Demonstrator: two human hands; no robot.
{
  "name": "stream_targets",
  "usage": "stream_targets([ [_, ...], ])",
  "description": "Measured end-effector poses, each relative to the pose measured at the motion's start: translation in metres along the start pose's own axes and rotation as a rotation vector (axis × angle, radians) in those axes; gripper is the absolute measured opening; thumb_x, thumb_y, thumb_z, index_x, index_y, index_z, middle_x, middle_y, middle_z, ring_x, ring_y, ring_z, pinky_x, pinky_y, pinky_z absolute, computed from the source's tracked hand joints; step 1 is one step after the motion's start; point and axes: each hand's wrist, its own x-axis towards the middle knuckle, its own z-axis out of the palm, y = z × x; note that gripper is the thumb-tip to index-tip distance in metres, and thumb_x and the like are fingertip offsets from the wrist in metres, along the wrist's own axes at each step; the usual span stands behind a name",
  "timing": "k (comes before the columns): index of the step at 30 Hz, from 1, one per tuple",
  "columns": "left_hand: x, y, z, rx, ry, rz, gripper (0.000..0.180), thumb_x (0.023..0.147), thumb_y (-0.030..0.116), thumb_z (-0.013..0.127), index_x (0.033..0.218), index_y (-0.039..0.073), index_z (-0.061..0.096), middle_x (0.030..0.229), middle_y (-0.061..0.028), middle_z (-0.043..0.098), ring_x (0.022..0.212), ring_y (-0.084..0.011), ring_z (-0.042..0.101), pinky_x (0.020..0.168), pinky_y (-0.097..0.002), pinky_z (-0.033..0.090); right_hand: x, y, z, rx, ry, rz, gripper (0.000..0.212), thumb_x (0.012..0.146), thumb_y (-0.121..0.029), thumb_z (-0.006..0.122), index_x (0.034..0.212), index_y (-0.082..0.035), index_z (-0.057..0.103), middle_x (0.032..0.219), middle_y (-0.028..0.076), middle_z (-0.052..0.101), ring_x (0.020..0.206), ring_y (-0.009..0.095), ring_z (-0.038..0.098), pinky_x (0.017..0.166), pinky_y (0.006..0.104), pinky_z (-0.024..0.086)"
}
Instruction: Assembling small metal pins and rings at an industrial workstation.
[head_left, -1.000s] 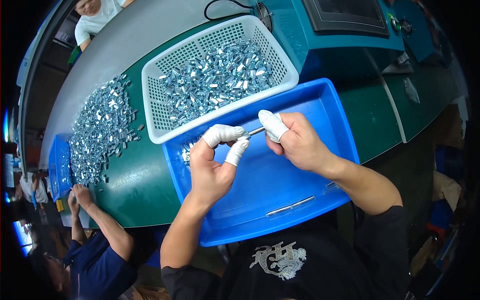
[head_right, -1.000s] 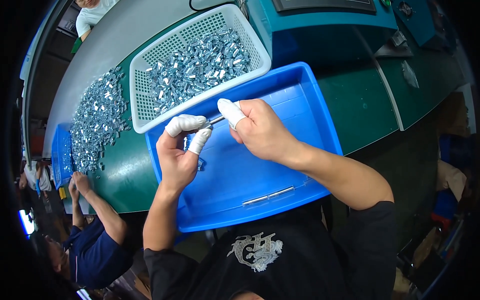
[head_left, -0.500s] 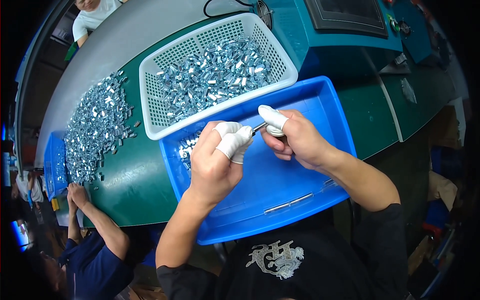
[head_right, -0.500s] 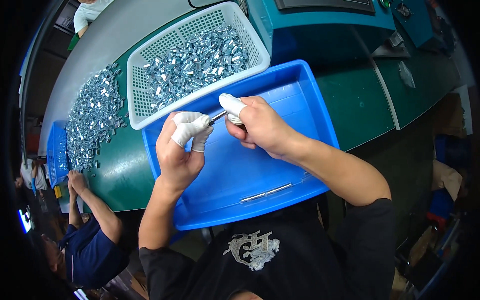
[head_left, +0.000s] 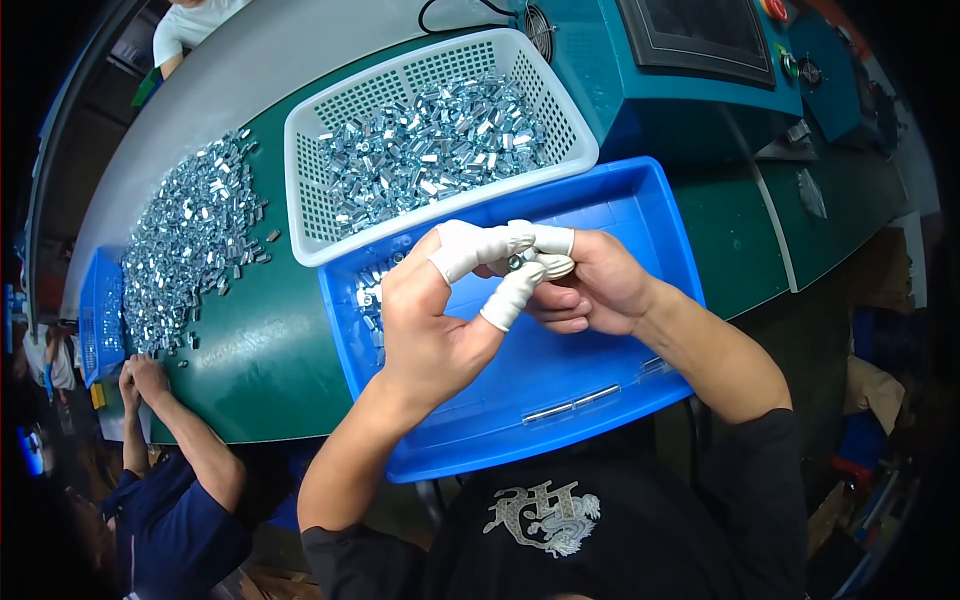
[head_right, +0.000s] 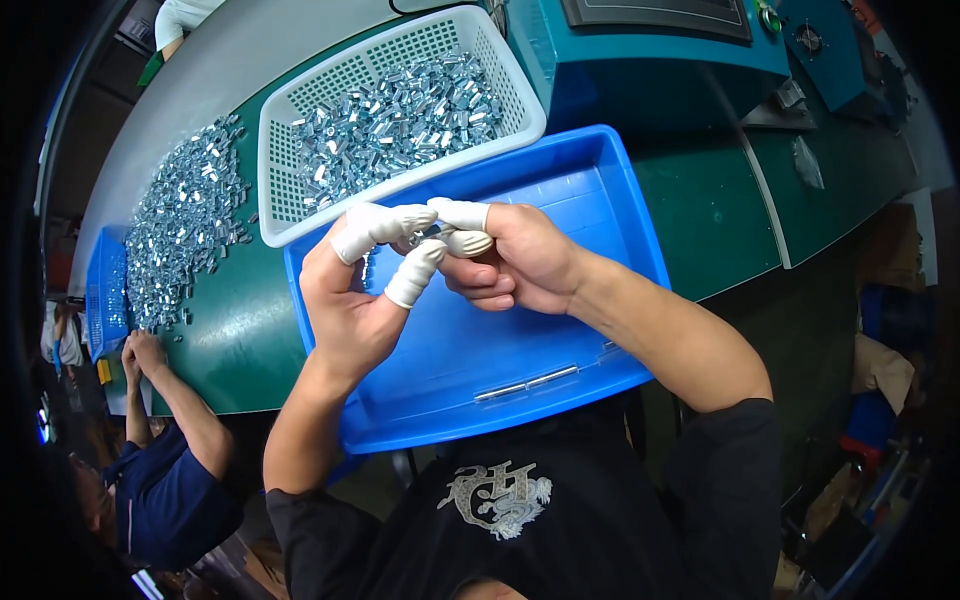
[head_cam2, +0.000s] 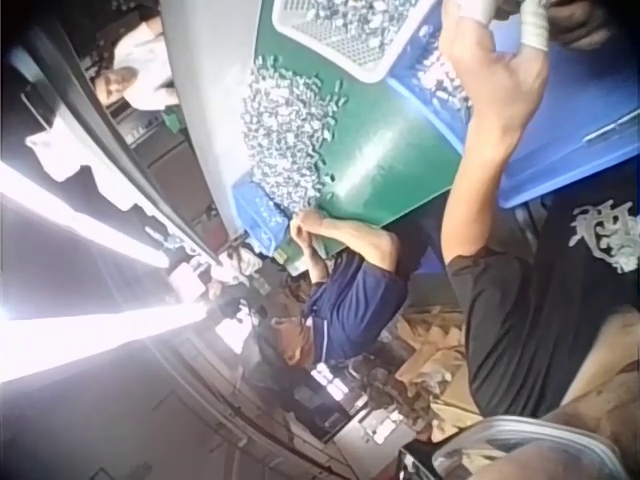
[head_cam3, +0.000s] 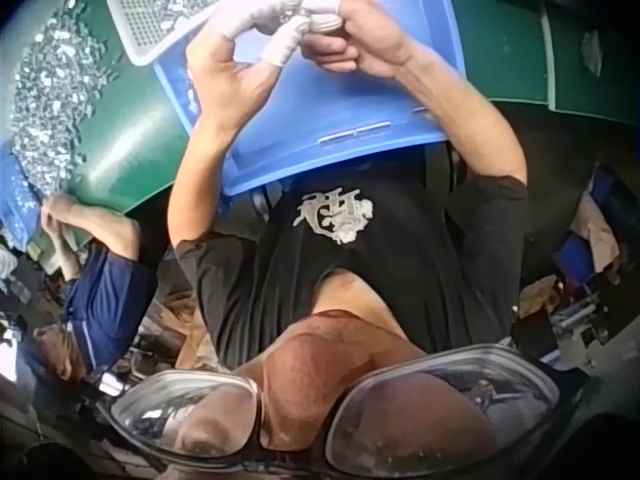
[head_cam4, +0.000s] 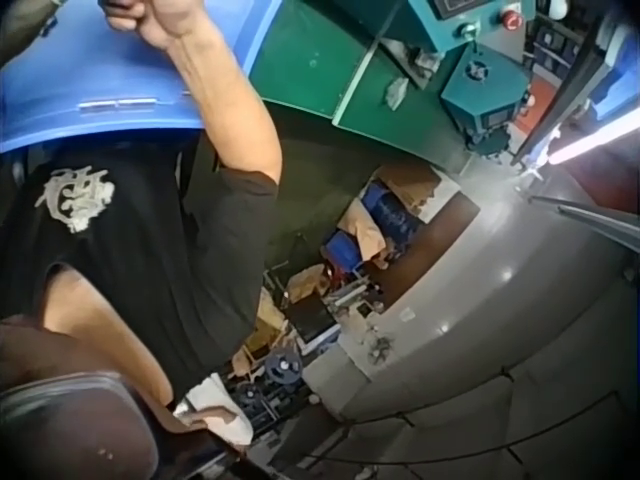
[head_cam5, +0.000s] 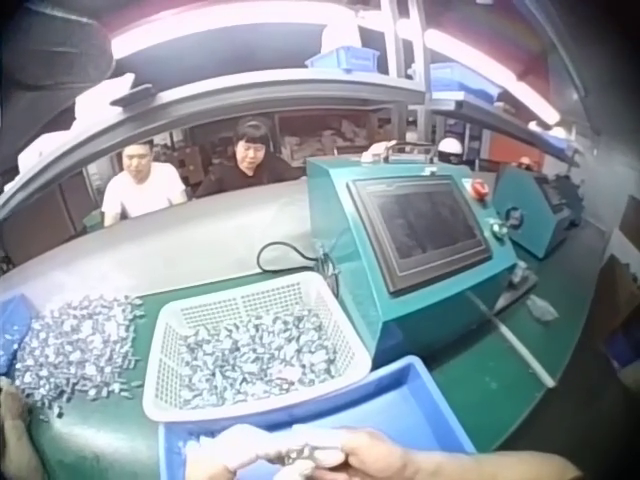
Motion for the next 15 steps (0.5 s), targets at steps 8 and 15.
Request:
stream_targets([
  [8,0.008,-0.004,-0.005,0.098,-0.044,0.009,0.022,0.075,0.000,0.070,0.097,0.000,0.065,0.084,-0.0079,0.064,0.070,-0.0136,0.056,0.066,-0.0253,0.045,0.000,-0.001,-0.005,0.035,0.050,-0.034,0.036,0.098,-0.035,0.034,0.084,-0.006,0.052,0.051,-0.003,0.036,0.040,0.006,0.029,0.037,0.0218,0.027],
  [15,0.027,-0.042,-0.027,0.354,0.137,-0.175,0.045,0.074,0.008,0.070,0.117,0.004,0.056,0.087,-0.0089,0.064,0.072,-0.0180,0.059,0.063,-0.0292,0.049,0.000,-0.006,-0.006,-0.079,0.492,-0.301,0.045,0.098,-0.034,0.036,0.060,-0.010,0.039,0.052,-0.003,0.034,0.042,0.005,0.027,0.038,0.0215,0.027],
])
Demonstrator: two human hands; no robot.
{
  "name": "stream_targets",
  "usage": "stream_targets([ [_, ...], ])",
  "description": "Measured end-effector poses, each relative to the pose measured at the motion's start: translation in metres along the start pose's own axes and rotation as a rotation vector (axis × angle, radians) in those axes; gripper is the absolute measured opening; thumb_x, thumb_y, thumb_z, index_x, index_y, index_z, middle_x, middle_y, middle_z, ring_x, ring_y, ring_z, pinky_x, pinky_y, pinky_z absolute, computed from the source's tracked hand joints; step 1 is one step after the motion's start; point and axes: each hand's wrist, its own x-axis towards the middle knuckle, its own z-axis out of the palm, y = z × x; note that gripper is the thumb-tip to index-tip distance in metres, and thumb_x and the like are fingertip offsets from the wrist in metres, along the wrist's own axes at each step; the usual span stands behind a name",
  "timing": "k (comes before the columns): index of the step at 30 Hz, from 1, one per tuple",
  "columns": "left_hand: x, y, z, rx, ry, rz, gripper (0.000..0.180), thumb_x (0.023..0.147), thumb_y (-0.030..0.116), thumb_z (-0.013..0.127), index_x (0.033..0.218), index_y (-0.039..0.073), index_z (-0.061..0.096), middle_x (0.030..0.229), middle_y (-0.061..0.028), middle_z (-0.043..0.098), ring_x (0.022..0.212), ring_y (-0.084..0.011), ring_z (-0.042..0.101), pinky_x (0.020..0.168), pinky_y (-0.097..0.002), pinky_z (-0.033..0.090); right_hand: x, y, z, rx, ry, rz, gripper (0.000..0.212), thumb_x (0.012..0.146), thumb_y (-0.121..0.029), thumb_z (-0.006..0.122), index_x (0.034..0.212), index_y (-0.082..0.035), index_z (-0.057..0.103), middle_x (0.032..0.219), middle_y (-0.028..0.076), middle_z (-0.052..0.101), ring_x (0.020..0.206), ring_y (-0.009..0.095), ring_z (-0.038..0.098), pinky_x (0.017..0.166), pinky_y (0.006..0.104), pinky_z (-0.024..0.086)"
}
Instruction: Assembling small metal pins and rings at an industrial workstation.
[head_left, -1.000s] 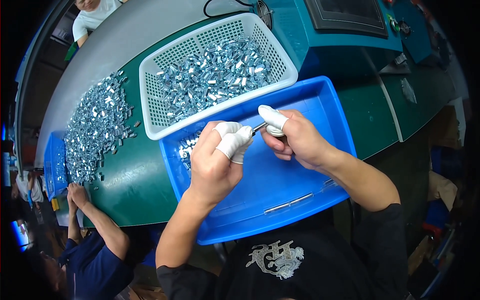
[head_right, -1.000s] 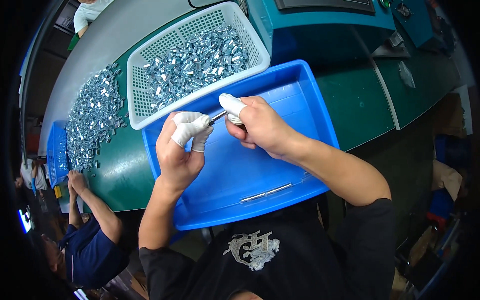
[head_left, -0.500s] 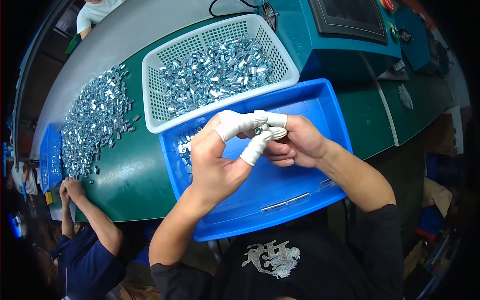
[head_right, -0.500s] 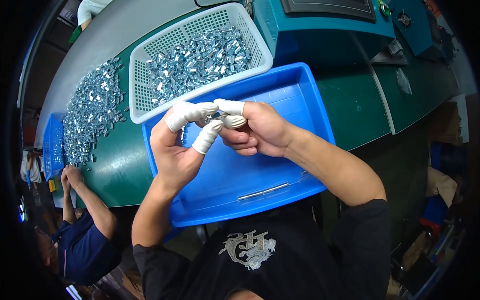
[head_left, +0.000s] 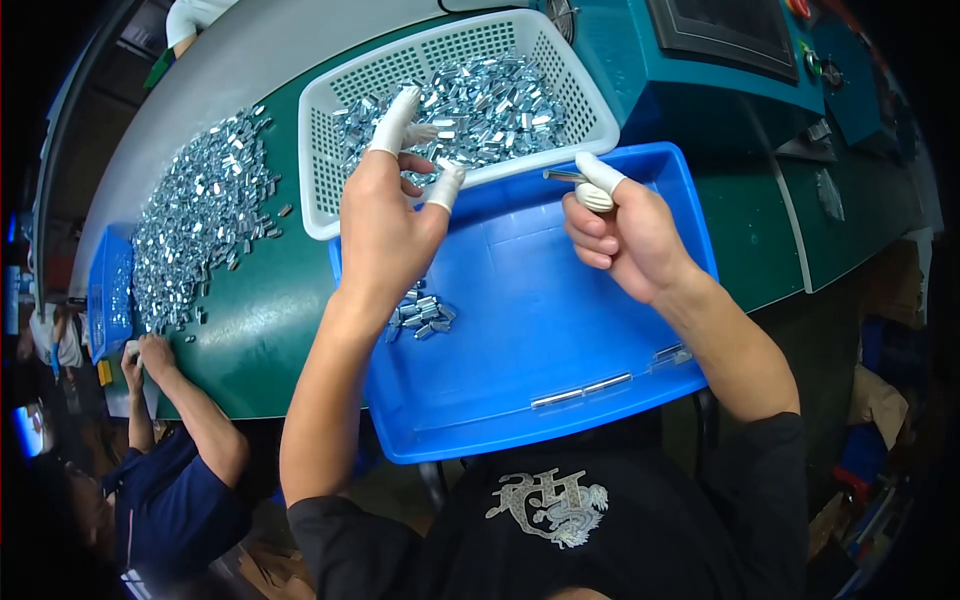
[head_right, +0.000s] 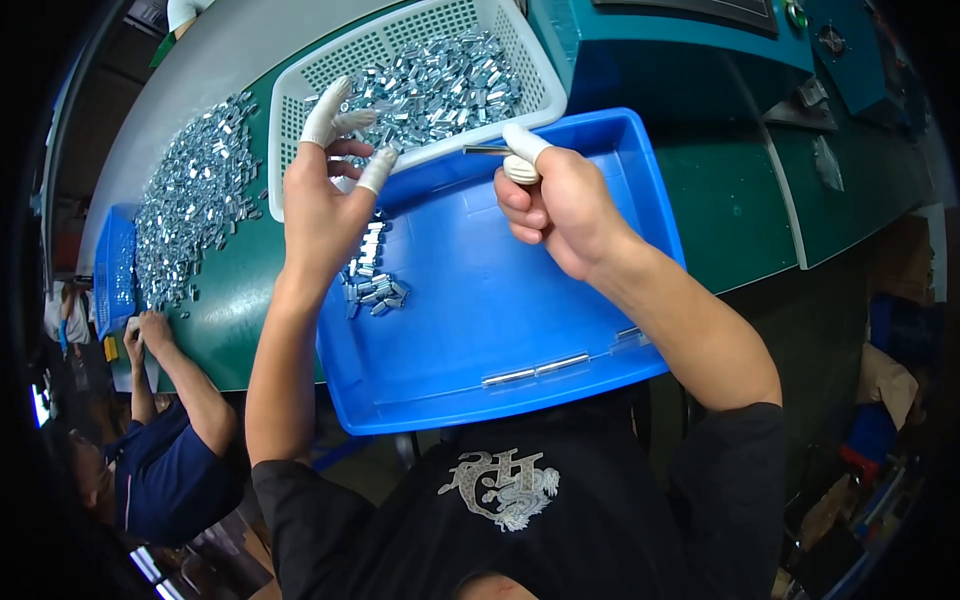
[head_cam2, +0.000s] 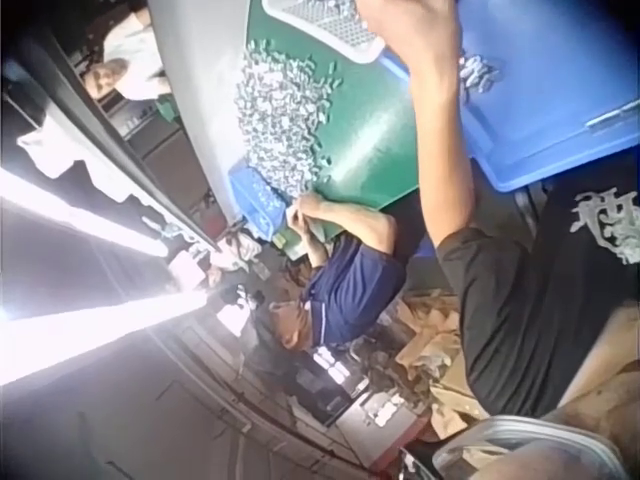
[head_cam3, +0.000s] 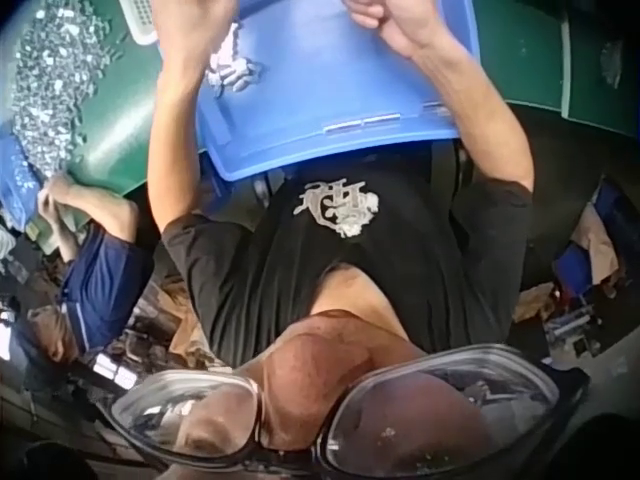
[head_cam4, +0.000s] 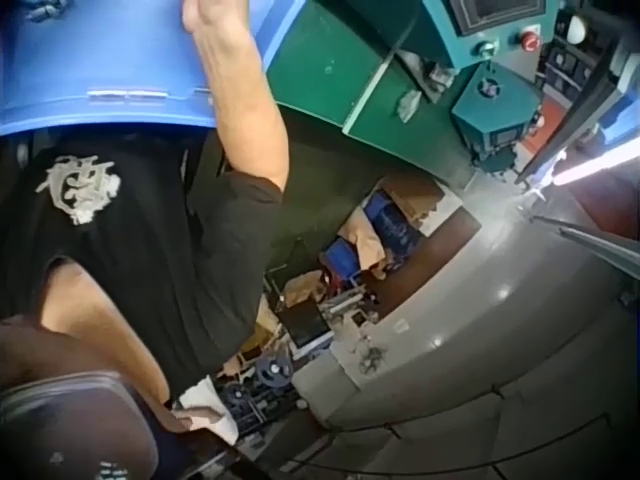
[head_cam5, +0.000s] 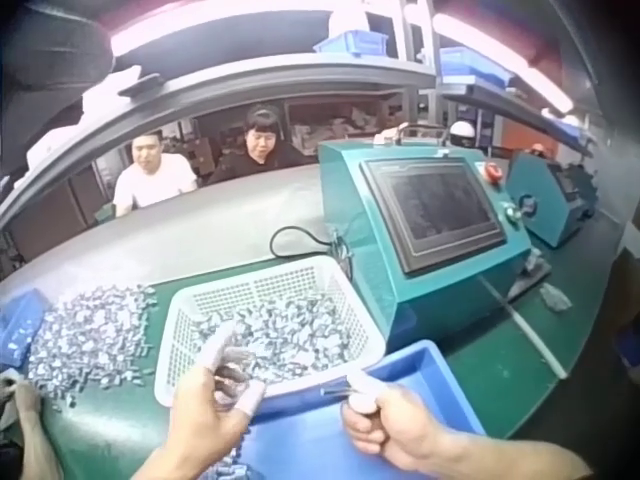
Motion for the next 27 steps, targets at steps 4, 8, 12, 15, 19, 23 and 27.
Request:
stream_targets([
  [4,-0.025,0.003,-0.023,0.142,-0.307,0.106,0.029,0.070,0.009,0.072,0.097,0.004,0.063,0.086,-0.0106,0.063,0.076,-0.0253,0.060,0.066,-0.0336,0.049,-0.004,0.000,0.000,-0.015,-0.040,-0.016,0.043,0.098,-0.034,0.037,0.063,-0.009,0.041,0.052,-0.002,0.035,0.042,0.005,0.028,0.038,0.0209,0.028],
  [8,-0.054,0.007,-0.033,0.389,-0.689,0.150,0.023,0.069,0.011,0.071,0.089,0.004,0.065,0.086,-0.0121,0.060,0.083,-0.0295,0.057,0.075,-0.0388,0.048,-0.005,0.002,0.000,-0.069,-0.081,-0.042,0.041,0.098,-0.034,0.039,0.067,-0.008,0.045,0.053,-0.001,0.039,0.042,0.005,0.029,0.038,0.0205,0.029],
  [12,-0.065,-0.004,-0.029,0.503,-0.735,0.133,0.023,0.068,0.013,0.073,0.088,0.004,0.065,0.086,-0.0108,0.059,0.084,-0.0307,0.054,0.081,-0.0393,0.045,-0.008,-0.001,0.001,-0.104,-0.094,-0.030,0.041,0.097,-0.034,0.040,0.068,-0.007,0.048,0.053,-0.001,0.041,0.040,0.005,0.029,0.038,0.0207,0.029],
  [15,-0.057,-0.003,-0.025,0.483,-0.719,0.140,0.019,0.072,0.012,0.070,0.088,0.003,0.064,0.083,-0.0116,0.060,0.083,-0.0297,0.056,0.080,-0.0380,0.046,-0.008,0.001,0.002,-0.113,-0.086,-0.065,0.042,0.097,-0.035,0.041,0.067,-0.007,0.048,0.053,-0.001,0.041,0.040,0.005,0.030,0.038,0.0209,0.029],
  [19,-0.048,0.018,-0.007,-0.053,-0.477,-0.273,0.014,0.079,0.006,0.067,0.091,0.002,0.063,0.083,-0.0074,0.064,0.076,-0.0165,0.061,0.070,-0.0281,0.048,-0.008,0.003,0.003,-0.199,-0.054,-0.103,0.042,0.097,-0.036,0.041,0.067,-0.007,0.048,0.053,0.000,0.043,0.040,0.005,0.032,0.038,0.0208,0.029],
  [23,-0.049,0.023,0.007,-0.560,-0.287,-0.399,0.012,0.083,0.002,0.065,0.094,-0.001,0.062,0.086,-0.0068,0.064,0.079,-0.0129,0.061,0.072,-0.0264,0.050,-0.008,0.012,0.003,-0.352,-0.004,-0.230,0.041,0.096,-0.036,0.044,0.067,-0.008,0.048,0.052,-0.001,0.044,0.042,0.005,0.035,0.039,0.0208,0.028],
  [27,-0.052,0.020,0.010,-0.684,-0.223,-0.372,0.017,0.083,0.000,0.064,0.100,-0.002,0.062,0.091,-0.0089,0.065,0.082,-0.0149,0.062,0.075,-0.0271,0.050,-0.007,0.015,0.005,-0.453,-0.060,-0.314,0.044,0.096,-0.032,0.046,0.059,-0.009,0.045,0.053,-0.004,0.042,0.048,0.003,0.035,0.044,0.0216,0.029],
])
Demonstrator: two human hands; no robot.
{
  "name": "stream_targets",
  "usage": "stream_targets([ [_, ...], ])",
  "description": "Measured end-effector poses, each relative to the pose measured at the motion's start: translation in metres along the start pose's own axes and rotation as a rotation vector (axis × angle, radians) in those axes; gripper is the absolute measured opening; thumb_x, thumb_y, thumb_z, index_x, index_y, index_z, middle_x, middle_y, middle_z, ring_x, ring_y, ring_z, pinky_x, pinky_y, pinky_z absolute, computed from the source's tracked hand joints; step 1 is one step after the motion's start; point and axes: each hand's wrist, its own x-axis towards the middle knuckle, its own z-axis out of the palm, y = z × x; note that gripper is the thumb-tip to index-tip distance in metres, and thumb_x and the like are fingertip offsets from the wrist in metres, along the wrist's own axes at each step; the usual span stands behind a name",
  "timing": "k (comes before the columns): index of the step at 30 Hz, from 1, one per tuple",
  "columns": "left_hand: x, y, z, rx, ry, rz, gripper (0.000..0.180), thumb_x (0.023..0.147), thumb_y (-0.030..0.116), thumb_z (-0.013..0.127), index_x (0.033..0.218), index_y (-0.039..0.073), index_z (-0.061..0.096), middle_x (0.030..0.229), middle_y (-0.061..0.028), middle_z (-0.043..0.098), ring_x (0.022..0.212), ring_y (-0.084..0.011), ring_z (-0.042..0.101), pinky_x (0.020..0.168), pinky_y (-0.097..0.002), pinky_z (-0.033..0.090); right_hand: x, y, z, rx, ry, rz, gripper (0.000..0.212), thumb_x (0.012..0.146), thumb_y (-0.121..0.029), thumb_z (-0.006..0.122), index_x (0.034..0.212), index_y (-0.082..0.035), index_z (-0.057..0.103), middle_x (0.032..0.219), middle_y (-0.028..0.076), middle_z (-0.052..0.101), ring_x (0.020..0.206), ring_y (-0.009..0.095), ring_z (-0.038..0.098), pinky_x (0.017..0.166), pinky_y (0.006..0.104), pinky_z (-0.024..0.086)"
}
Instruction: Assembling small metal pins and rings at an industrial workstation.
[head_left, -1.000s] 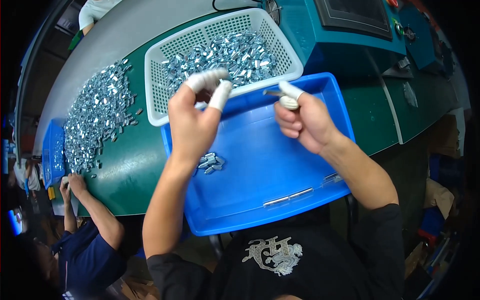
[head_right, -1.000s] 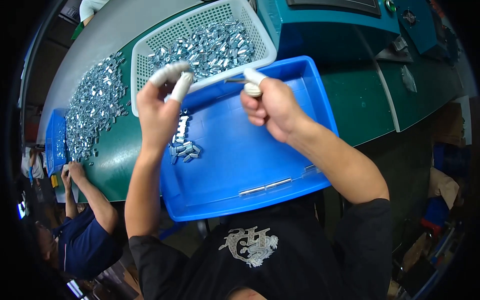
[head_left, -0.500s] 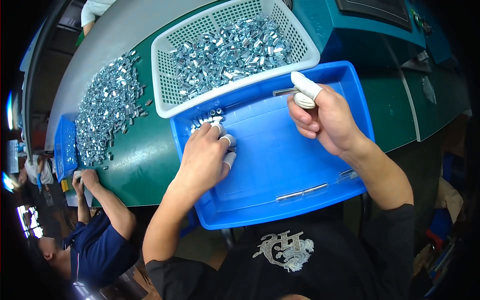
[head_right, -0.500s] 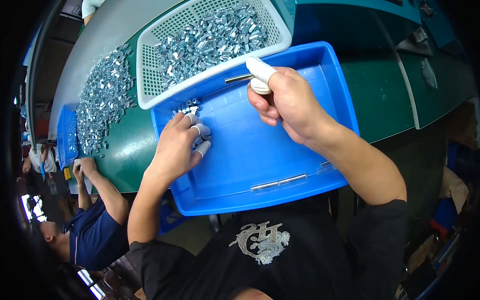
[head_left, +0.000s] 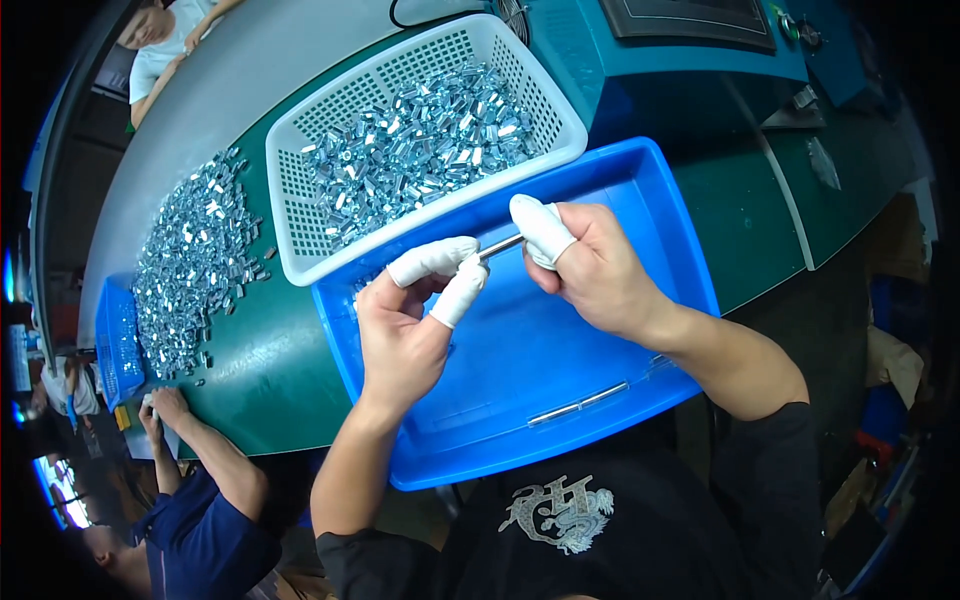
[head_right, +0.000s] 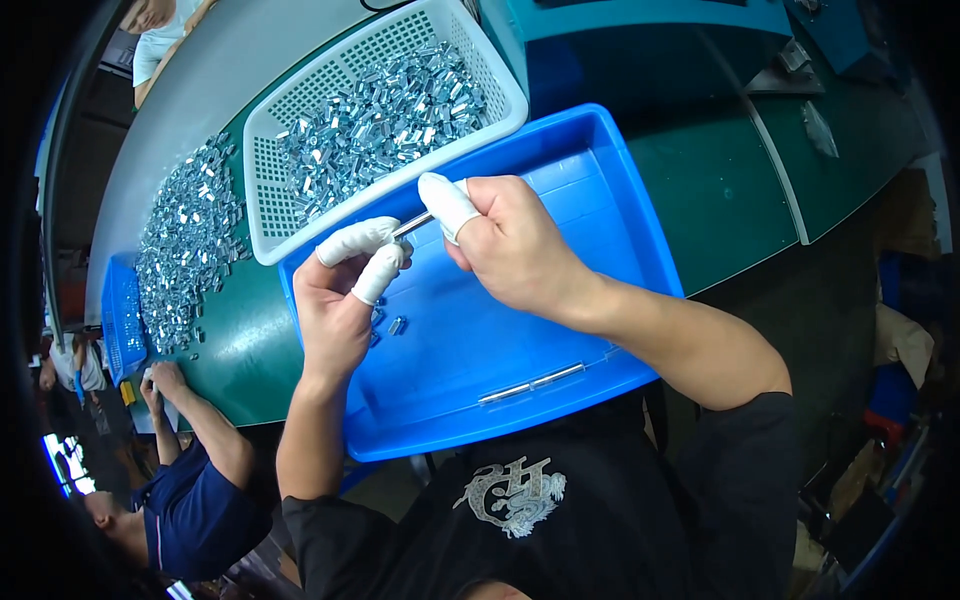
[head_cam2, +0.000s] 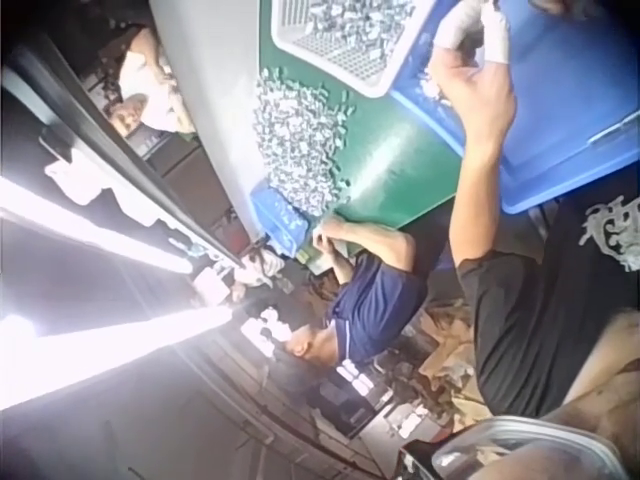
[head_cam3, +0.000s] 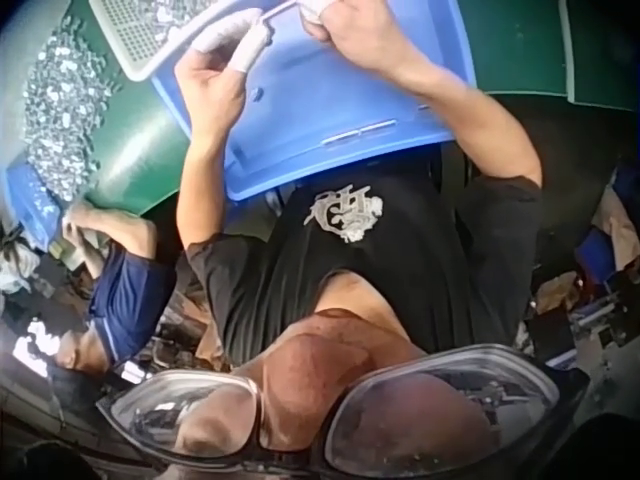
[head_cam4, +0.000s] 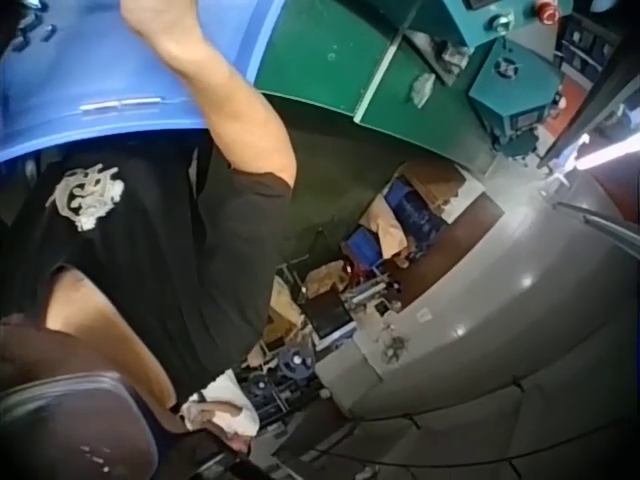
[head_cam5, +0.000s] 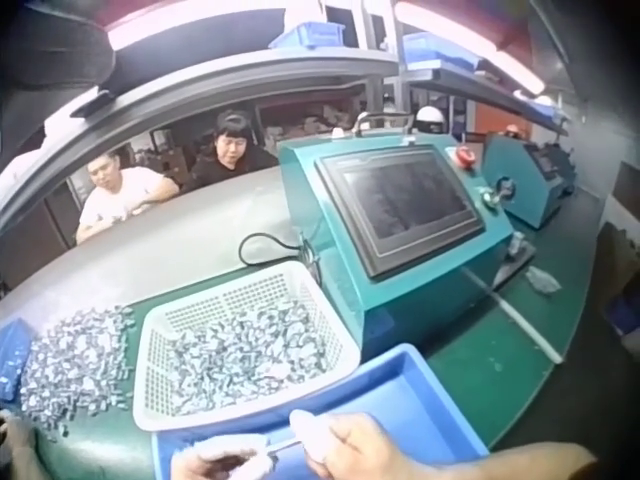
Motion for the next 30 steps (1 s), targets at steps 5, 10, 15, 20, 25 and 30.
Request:
stream_targets([
  [5,0.000,-0.002,0.000,0.079,-0.028,0.113,0.017,0.082,-0.002,0.064,0.100,-0.003,0.062,0.093,-0.0096,0.064,0.085,-0.0157,0.062,0.075,-0.0272,0.051,-0.003,0.005,0.001,-0.183,0.004,-0.135,0.044,0.097,-0.030,0.045,0.058,-0.007,0.045,0.053,-0.003,0.044,0.050,0.004,0.036,0.046,0.0232,0.029],
  [10,-0.002,-0.008,0.001,0.234,0.006,0.176,0.015,0.076,-0.001,0.069,0.090,-0.001,0.063,0.083,-0.0082,0.065,0.074,-0.0137,0.060,0.066,-0.0257,0.048,-0.003,0.002,0.006,-0.082,-0.027,-0.014,0.045,0.097,-0.030,0.045,0.058,-0.007,0.045,0.053,-0.002,0.045,0.050,0.004,0.037,0.046,0.0235,0.029],
  [15,0.001,-0.005,-0.003,0.635,-0.025,0.566,0.019,0.076,-0.005,0.068,0.093,-0.002,0.060,0.084,-0.0097,0.062,0.073,-0.0160,0.060,0.067,-0.0274,0.048,-0.001,0.006,0.008,-0.079,-0.062,0.043,0.045,0.097,-0.032,0.044,0.058,-0.008,0.045,0.052,-0.002,0.044,0.049,0.004,0.036,0.045,0.0230,0.029],
  [20,0.001,-0.009,-0.002,0.322,-0.041,0.421,0.019,0.075,-0.006,0.069,0.091,-0.001,0.061,0.083,-0.0109,0.062,0.072,-0.0169,0.059,0.065,-0.0267,0.047,-0.004,0.001,0.009,-0.024,-0.094,0.096,0.048,0.097,-0.037,0.042,0.058,-0.010,0.044,0.050,-0.003,0.041,0.043,0.004,0.034,0.039,0.0218,0.027],
  [25,0.003,-0.002,0.000,0.640,-0.012,0.678,0.023,0.072,-0.008,0.069,0.091,0.001,0.061,0.081,-0.0097,0.062,0.072,-0.0186,0.059,0.062,-0.0276,0.046,-0.006,0.004,0.013,-0.023,-0.092,0.123,0.048,0.097,-0.038,0.040,0.059,-0.010,0.044,0.049,-0.002,0.041,0.041,0.005,0.034,0.038,0.0219,0.027],
  [30,0.004,0.007,0.003,0.449,-0.005,0.636,0.025,0.069,-0.008,0.070,0.091,0.001,0.063,0.079,-0.0080,0.061,0.071,-0.0179,0.058,0.064,-0.0278,0.045,0.000,-0.012,0.010,0.300,-0.226,0.472,0.043,0.097,-0.039,0.039,0.073,-0.005,0.053,0.048,-0.001,0.039,0.039,0.007,0.031,0.037,0.0219,0.027],
])
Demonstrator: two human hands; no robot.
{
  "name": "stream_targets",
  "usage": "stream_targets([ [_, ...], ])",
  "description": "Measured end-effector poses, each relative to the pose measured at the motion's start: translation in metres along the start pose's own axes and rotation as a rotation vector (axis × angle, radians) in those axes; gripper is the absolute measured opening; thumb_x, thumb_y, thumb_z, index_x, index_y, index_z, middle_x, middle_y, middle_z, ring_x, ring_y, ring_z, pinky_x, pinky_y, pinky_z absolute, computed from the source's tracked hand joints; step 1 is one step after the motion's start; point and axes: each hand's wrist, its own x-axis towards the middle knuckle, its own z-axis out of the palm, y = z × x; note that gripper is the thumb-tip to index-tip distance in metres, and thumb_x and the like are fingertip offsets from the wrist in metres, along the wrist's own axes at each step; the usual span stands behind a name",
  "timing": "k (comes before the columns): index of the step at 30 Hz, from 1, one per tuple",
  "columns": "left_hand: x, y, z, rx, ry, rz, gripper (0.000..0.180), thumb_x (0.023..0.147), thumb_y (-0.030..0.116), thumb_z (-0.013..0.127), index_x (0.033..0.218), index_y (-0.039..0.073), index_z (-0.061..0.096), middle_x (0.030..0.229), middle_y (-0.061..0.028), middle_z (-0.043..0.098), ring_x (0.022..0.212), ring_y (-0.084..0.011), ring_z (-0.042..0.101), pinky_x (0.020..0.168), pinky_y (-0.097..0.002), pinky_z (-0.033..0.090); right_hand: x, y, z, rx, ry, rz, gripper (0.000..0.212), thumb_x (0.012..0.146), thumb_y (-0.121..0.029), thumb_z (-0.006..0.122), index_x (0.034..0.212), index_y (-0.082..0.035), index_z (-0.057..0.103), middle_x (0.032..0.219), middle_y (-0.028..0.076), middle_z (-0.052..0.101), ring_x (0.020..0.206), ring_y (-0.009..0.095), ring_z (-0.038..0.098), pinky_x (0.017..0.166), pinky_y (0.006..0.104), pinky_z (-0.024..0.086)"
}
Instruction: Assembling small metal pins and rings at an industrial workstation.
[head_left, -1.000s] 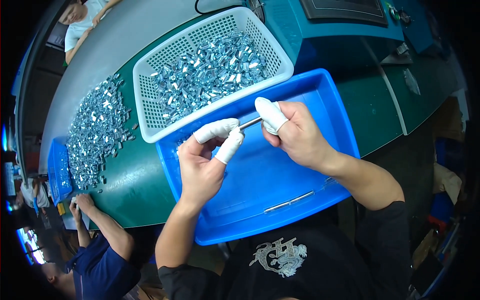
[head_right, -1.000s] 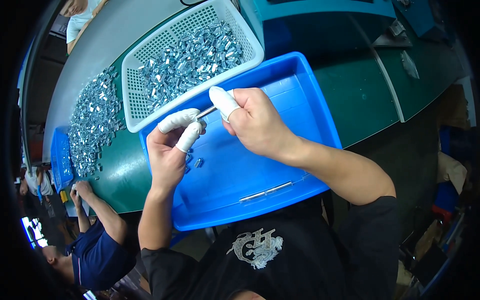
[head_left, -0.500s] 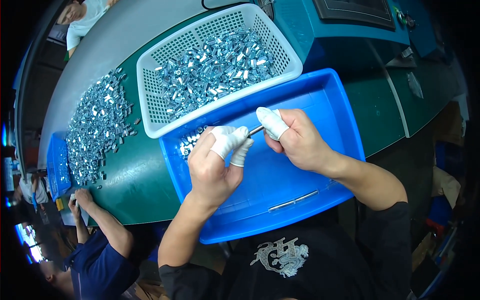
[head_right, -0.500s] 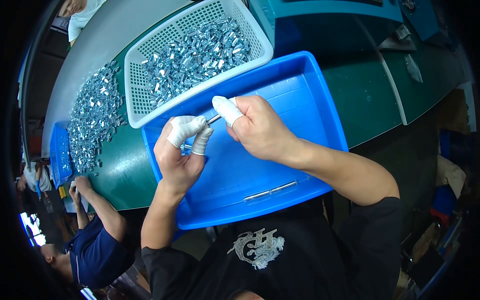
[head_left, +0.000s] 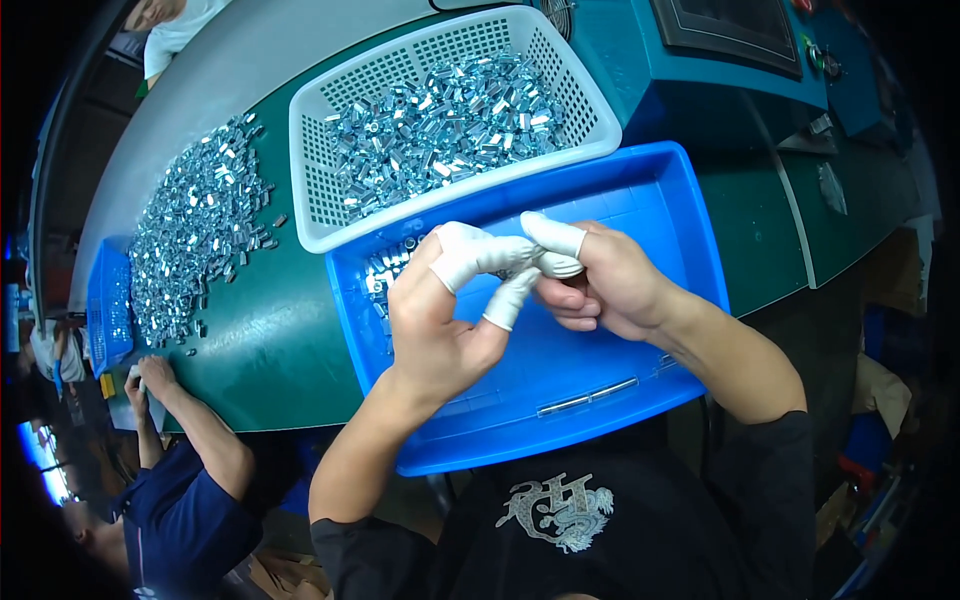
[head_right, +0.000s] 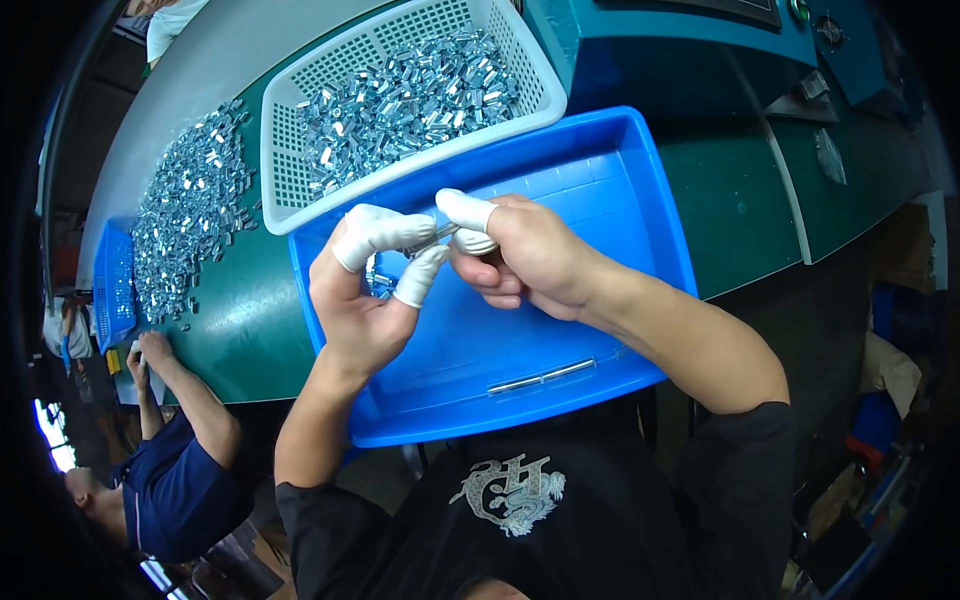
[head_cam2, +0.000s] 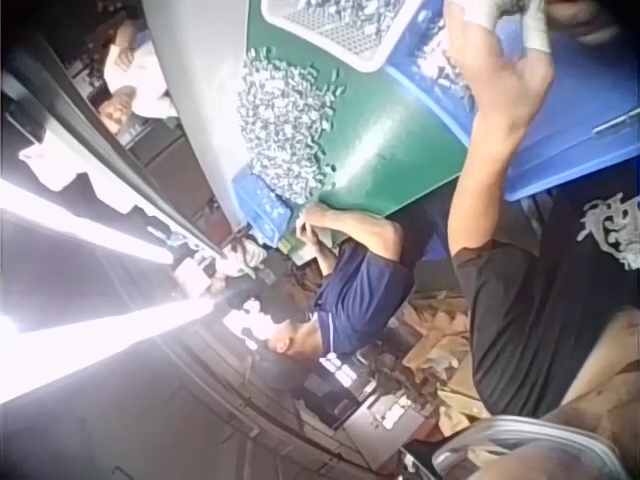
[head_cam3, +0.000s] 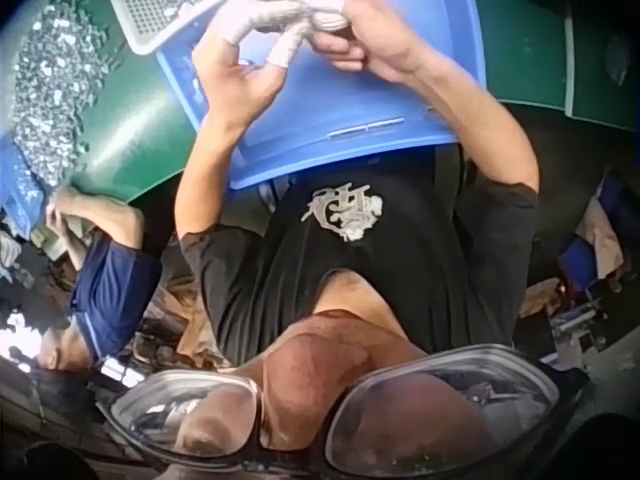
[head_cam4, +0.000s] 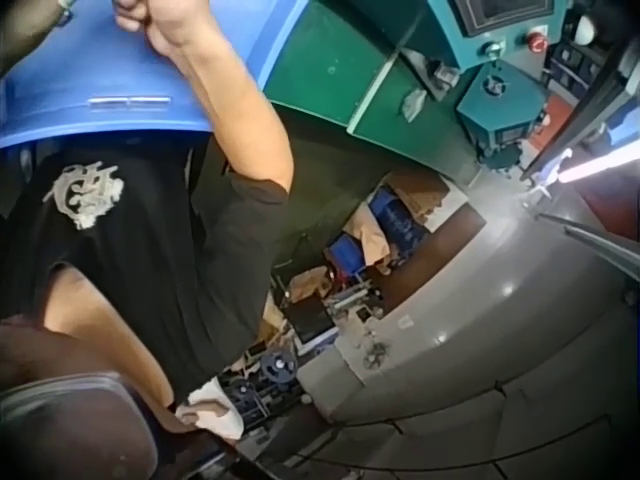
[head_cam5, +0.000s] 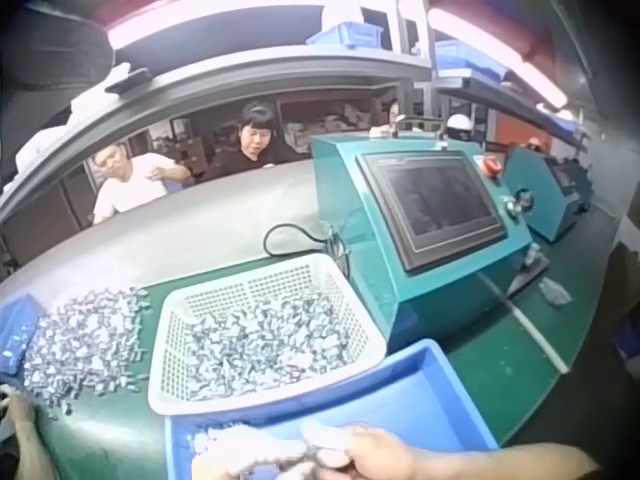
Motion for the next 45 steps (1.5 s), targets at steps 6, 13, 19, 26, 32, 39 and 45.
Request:
stream_targets([
  [6,0.001,0.007,-0.004,-0.125,-0.034,-0.141,0.025,0.071,-0.005,0.070,0.094,0.000,0.064,0.082,-0.0060,0.061,0.073,-0.0136,0.055,0.066,-0.0252,0.044,0.003,0.002,-0.008,0.200,-0.283,0.103,0.038,0.097,-0.037,0.036,0.092,-0.004,0.056,0.051,-0.001,0.039,0.040,0.006,0.031,0.036,0.0220,0.027],
  [13,0.003,0.004,-0.009,-0.076,-0.061,-0.151,0.023,0.072,-0.003,0.071,0.094,0.000,0.064,0.082,-0.0049,0.062,0.072,-0.0119,0.055,0.065,-0.0248,0.044,0.005,0.003,-0.008,0.210,-0.266,0.100,0.038,0.097,-0.037,0.036,0.085,-0.006,0.055,0.051,-0.002,0.037,0.040,0.006,0.029,0.036,0.0226,0.027],
  [19,0.027,-0.026,-0.029,0.220,0.134,-0.361,0.046,0.073,0.001,0.069,0.116,0.002,0.055,0.086,-0.0063,0.062,0.068,-0.0133,0.054,0.057,-0.0248,0.045,0.009,-0.002,-0.008,0.189,0.161,-0.085,0.050,0.098,-0.038,0.037,0.055,-0.012,0.038,0.049,-0.003,0.032,0.039,0.006,0.025,0.037,0.0218,0.025],
  [26,-0.013,0.002,-0.049,0.483,-0.500,-0.363,0.019,0.070,0.014,0.075,0.084,0.004,0.067,0.079,-0.0102,0.062,0.068,-0.0251,0.060,0.063,-0.0337,0.049,0.001,0.000,-0.010,0.107,0.110,-0.133,0.051,0.097,-0.038,0.038,0.054,-0.011,0.039,0.049,-0.001,0.035,0.038,0.006,0.028,0.037,0.0220,0.026],
  [32,-0.042,-0.001,-0.038,0.619,-0.692,-0.385,0.022,0.067,0.020,0.073,0.082,0.004,0.066,0.073,-0.0121,0.058,0.073,-0.0300,0.060,0.065,-0.0397,0.050,-0.002,-0.002,-0.003,0.039,0.123,-0.148,0.049,0.097,-0.039,0.041,0.058,-0.009,0.042,0.050,-0.001,0.039,0.038,0.005,0.030,0.037,0.0215,0.027],
  [39,-0.002,0.014,-0.022,0.044,-0.414,-0.623,0.011,0.073,0.006,0.071,0.079,0.003,0.063,0.077,-0.0052,0.062,0.069,-0.0128,0.060,0.064,-0.0250,0.048,-0.001,0.006,-0.008,-0.083,0.173,-0.286,0.046,0.097,-0.038,0.041,0.062,-0.008,0.046,0.051,0.001,0.043,0.039,0.005,0.032,0.037,0.0216,0.029],
  [45,0.003,0.005,-0.008,-0.546,0.096,-0.713,0.018,0.082,0.003,0.064,0.099,-0.002,0.062,0.091,-0.0093,0.064,0.081,-0.0137,0.060,0.072,-0.0248,0.048,-0.001,0.011,-0.011,-0.153,0.224,-0.348,0.044,0.097,-0.036,0.041,0.065,-0.008,0.048,0.051,0.001,0.044,0.040,0.006,0.035,0.038,0.0216,0.030],
])
